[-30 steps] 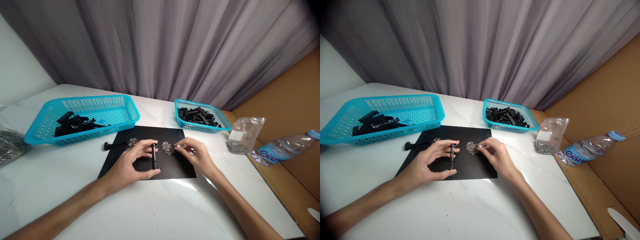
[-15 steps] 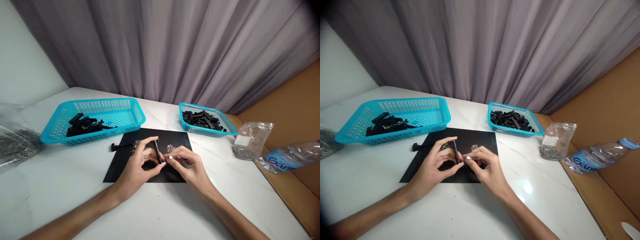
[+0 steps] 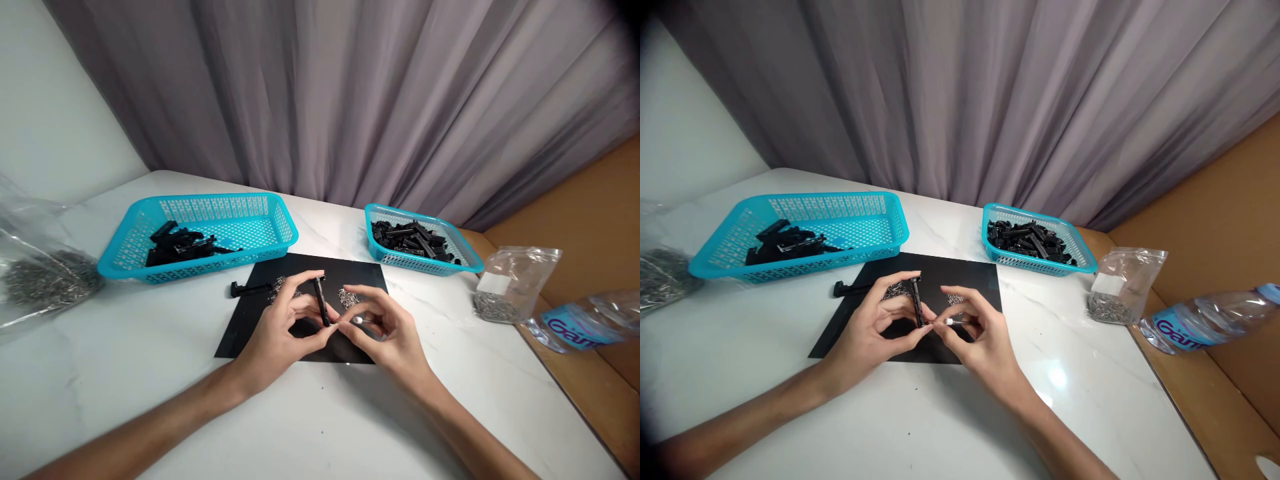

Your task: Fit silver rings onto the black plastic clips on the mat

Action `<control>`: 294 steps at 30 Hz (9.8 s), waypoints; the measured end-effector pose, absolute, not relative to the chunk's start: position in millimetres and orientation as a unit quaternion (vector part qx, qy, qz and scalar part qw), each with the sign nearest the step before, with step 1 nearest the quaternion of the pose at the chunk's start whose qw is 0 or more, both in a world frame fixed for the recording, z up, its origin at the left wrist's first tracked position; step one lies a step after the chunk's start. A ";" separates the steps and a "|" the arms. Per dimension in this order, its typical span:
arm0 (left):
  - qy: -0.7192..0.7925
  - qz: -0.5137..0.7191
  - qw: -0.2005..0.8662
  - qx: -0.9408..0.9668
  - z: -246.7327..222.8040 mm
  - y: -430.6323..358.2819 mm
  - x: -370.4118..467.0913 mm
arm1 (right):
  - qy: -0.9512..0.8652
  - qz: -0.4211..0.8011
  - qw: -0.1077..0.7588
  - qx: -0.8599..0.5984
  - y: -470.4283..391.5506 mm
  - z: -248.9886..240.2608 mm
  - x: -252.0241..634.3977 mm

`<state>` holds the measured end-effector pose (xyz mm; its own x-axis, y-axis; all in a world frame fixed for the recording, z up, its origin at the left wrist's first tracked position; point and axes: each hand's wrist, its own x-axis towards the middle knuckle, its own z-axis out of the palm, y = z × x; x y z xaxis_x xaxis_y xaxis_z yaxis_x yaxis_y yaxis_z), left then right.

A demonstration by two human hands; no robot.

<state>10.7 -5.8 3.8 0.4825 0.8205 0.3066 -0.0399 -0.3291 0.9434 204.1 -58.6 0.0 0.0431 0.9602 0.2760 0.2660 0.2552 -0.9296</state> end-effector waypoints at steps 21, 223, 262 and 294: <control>0.284 0.429 0.581 0.631 2.4 -3.6 10.5 | -0.627 0.283 0.517 -0.509 -62.5 1.0 198.4; 0.335 0.207 0.302 0.868 -14.9 9.5 0.0 | -0.770 0.121 0.380 -0.498 -58.4 -2.2 218.5; 0.357 0.276 0.233 0.862 7.2 9.5 -3.2 | -0.647 0.110 0.478 -0.583 -55.2 -4.9 185.5; 0.469 0.194 0.222 0.832 46.9 58.1 -80.9 | -0.866 0.048 0.205 -0.454 -43.9 -20.0 165.0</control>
